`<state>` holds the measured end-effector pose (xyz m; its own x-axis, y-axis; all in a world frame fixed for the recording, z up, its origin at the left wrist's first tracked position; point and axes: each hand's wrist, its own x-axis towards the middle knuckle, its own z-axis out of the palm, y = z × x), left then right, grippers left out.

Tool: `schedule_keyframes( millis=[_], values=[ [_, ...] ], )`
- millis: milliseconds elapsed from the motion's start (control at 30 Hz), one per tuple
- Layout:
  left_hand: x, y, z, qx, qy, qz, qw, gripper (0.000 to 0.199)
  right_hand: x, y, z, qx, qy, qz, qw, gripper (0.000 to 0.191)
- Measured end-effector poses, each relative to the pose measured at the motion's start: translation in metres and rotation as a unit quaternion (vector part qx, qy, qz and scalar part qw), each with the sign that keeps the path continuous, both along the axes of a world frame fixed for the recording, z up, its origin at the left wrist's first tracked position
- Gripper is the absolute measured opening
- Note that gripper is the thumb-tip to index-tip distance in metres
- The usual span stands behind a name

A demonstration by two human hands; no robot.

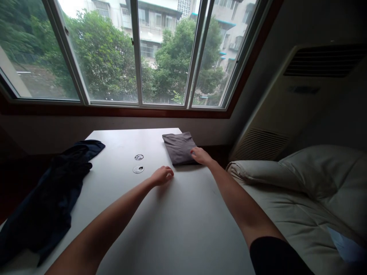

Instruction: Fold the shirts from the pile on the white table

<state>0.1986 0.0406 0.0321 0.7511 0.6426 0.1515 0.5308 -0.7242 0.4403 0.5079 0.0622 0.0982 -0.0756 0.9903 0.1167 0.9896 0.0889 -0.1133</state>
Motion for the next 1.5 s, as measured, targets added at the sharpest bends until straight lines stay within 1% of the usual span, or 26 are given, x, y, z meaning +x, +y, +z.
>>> schedule_keyframes(
  millis=[67, 133, 200, 267, 333, 400, 433, 467, 533, 567, 633, 700, 767, 833, 900, 933, 1000, 1067, 1133, 1167, 1233, 1300, 1333, 1400, 1467, 1500],
  values=[
    [-0.028, -0.002, -0.005, 0.045, 0.004, -0.014, 0.999, 0.02, -0.019, 0.008, -0.016, 0.013, 0.014, 0.02, 1.0, 0.041],
    [-0.069, -0.002, -0.008, 0.099, 0.002, 0.022, 0.995, 0.02, -0.04, 0.015, -0.036, 0.016, 0.032, -0.001, 0.999, 0.056],
    [-0.119, 0.0, -0.007, 0.137, -0.004, 0.095, 0.986, 0.023, -0.062, 0.019, -0.057, 0.001, 0.038, -0.028, 0.999, 0.067],
    [-0.176, 0.0, -0.004, 0.166, -0.011, 0.2, 0.966, 0.026, -0.084, 0.021, -0.076, -0.003, 0.027, -0.048, 0.998, 0.071],
    [-0.233, -0.003, -0.001, 0.215, -0.016, 0.363, 0.906, 0.026, -0.101, 0.019, -0.09, 0.016, 0.012, -0.078, 0.997, 0.069],
    [-0.287, -0.01, -0.001, 0.238, 0.017, 0.491, 0.838, 0.038, -0.113, 0.017, -0.096, 0.031, 0.007, -0.113, 0.993, 0.067],
    [-0.311, -0.015, -0.003, 0.24, 0.032, 0.562, 0.79, 0.044, -0.117, 0.015, -0.098, 0.031, 0.007, -0.126, 0.991, 0.066],
    [-0.332, -0.02, -0.006, 0.23, 0.053, 0.602, 0.763, 0.053, -0.121, 0.014, -0.098, 0.028, 0.008, -0.136, 0.99, 0.065],
    [-0.367, -0.031, -0.013, 0.175, 0.089, 0.645, 0.738, 0.069, -0.126, 0.01, -0.099, 0.024, 0.008, -0.147, 0.989, 0.064],
    [-0.379, -0.036, -0.015, 0.137, 0.105, 0.653, 0.737, 0.071, -0.128, 0.008, -0.099, 0.024, 0.007, -0.149, 0.988, 0.064],
    [-0.391, -0.044, -0.016, 0.092, 0.118, 0.652, 0.744, 0.06, -0.132, 0.004, -0.1, 0.025, 0.007, -0.151, 0.988, 0.064],
    [-0.388, -0.05, -0.007, 0.119, 0.096, 0.637, 0.756, 0.043, -0.133, 0.0, -0.103, 0.03, 0.009, -0.148, 0.989, 0.064],
    [-0.371, -0.053, 0.009, 0.177, 0.034, 0.603, 0.777, 0.036, -0.132, -0.004, -0.104, 0.038, 0.018, -0.14, 0.989, 0.063],
    [-0.343, -0.053, 0.027, 0.17, -0.054, 0.546, 0.818, 0.032, -0.13, -0.008, -0.105, 0.048, 0.031, -0.129, 0.99, 0.061],
    [-0.304, -0.055, 0.039, 0.08, -0.161, 0.478, 0.86, 0.027, -0.129, -0.01, -0.104, 0.066, 0.046, -0.12, 0.99, 0.057],
    [-0.281, -0.058, 0.042, 0.054, -0.174, 0.453, 0.873, 0.025, -0.129, -0.011, -0.103, 0.082, 0.053, -0.114, 0.989, 0.054],
    [-0.233, -0.074, 0.04, 0.026, -0.184, 0.407, 0.894, 0.024, -0.135, -0.012, -0.1, 0.127, 0.066, -0.091, 0.986, 0.046],
    [-0.186, -0.102, 0.036, 0.003, -0.198, 0.338, 0.92, 0.025, -0.145, -0.013, -0.096, 0.167, 0.081, -0.039, 0.982, 0.038],
    [-0.148, -0.138, 0.037, -0.066, -0.221, 0.158, 0.96, 0.029, -0.158, -0.016, -0.091, 0.185, 0.109, 0.042, 0.976, 0.034],
    [-0.134, -0.156, 0.04, -0.117, -0.215, 0.056, 0.968, 0.03, -0.165, -0.018, -0.089, 0.181, 0.127, 0.085, 0.971, 0.032],
    [-0.118, -0.189, 0.052, -0.216, -0.184, -0.15, 0.947, 0.039, -0.179, -0.024, -0.085, 0.151, 0.163, 0.159, 0.962, 0.031],
    [-0.115, -0.207, 0.065, -0.279, -0.162, -0.265, 0.909, 0.052, -0.191, -0.032, -0.082, 0.115, 0.19, 0.188, 0.957, 0.031],
    [-0.117, -0.209, 0.069, -0.285, -0.164, -0.277, 0.903, 0.056, -0.196, -0.035, -0.081, 0.099, 0.196, 0.187, 0.957, 0.031],
    [-0.124, -0.198, 0.068, -0.233, -0.186, -0.207, 0.932, 0.047, -0.203, -0.04, -0.082, 0.075, 0.187, 0.168, 0.965, 0.035],
    [-0.138, -0.171, 0.055, -0.109, -0.199, -0.043, 0.973, 0.032, -0.206, -0.042, -0.084, 0.056, 0.152, 0.143, 0.976, 0.045],
    [-0.147, -0.154, 0.045, -0.04, -0.193, 0.055, 0.979, 0.028, -0.206, -0.042, -0.085, 0.044, 0.131, 0.128, 0.982, 0.052]
  ],
)
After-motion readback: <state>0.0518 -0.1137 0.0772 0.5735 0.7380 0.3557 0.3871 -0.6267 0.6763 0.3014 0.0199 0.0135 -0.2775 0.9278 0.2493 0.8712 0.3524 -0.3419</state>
